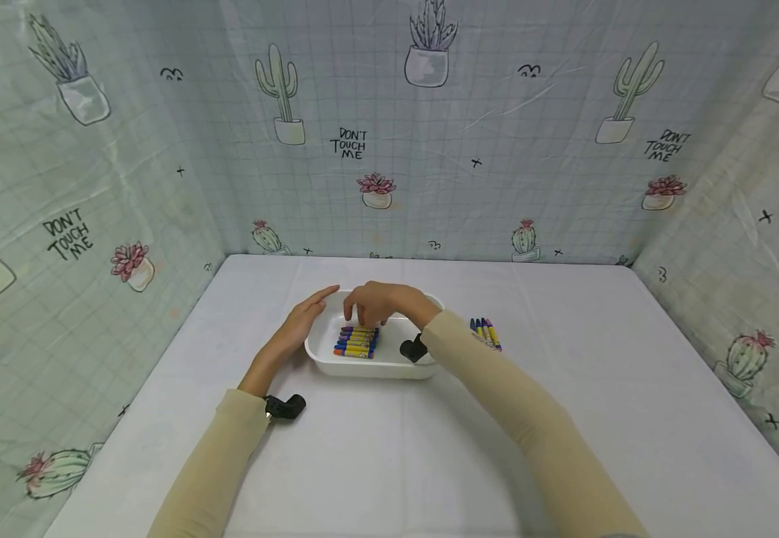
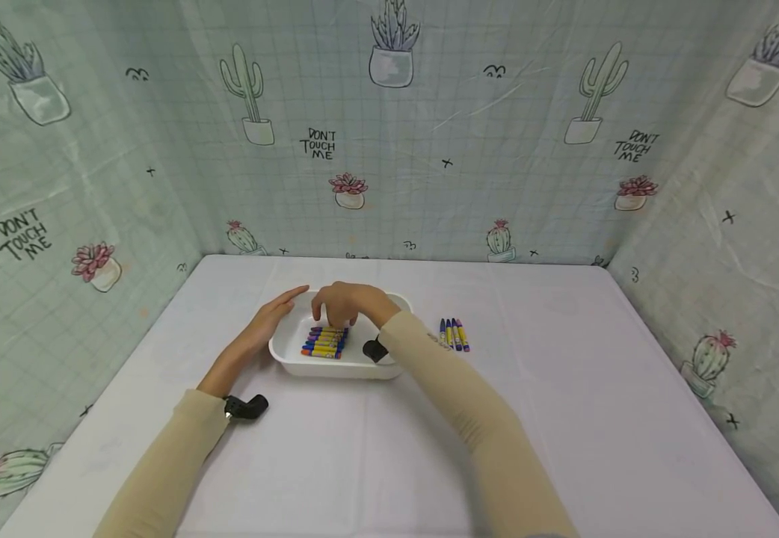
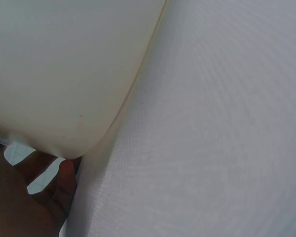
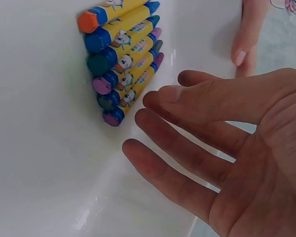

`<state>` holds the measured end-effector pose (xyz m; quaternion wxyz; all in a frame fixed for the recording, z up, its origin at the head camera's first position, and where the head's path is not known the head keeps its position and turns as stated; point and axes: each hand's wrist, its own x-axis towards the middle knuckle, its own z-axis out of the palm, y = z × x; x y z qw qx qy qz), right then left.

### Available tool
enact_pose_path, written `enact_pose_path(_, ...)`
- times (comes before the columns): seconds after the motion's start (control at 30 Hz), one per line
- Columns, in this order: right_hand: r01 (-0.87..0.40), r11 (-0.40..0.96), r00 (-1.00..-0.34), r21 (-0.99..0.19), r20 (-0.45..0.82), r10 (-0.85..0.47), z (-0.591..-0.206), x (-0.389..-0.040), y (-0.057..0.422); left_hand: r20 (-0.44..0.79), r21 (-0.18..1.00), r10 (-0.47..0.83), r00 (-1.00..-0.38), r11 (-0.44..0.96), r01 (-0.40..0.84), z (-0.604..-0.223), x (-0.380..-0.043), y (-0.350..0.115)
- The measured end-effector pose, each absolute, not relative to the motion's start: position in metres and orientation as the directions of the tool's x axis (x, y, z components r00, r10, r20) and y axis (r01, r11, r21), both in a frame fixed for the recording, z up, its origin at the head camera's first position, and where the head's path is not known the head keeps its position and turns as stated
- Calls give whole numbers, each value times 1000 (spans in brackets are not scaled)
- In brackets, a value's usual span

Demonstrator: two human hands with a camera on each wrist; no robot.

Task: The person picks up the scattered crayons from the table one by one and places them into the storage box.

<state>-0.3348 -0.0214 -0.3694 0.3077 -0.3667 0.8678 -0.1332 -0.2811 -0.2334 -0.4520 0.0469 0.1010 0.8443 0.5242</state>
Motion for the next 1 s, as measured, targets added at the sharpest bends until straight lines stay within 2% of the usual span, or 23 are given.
enact_pose_path(0.3, -554, 650, -578, -520, -322, -750, -359, -335, 12, 4, 910, 216, -976, 405, 94, -452, -281, -232)
enact_pose_path(0.67, -518, 681, -723, -518, -160, -672, -350, -330, 79, 19, 905, 221, -975, 410, 111, -454, -278, -237)
enact_pose_path(1.0, -365, 705, -847, -608, -98, -523, -364, -312, 154, 20, 915, 237, -971, 387, 113, -453, -279, -234)
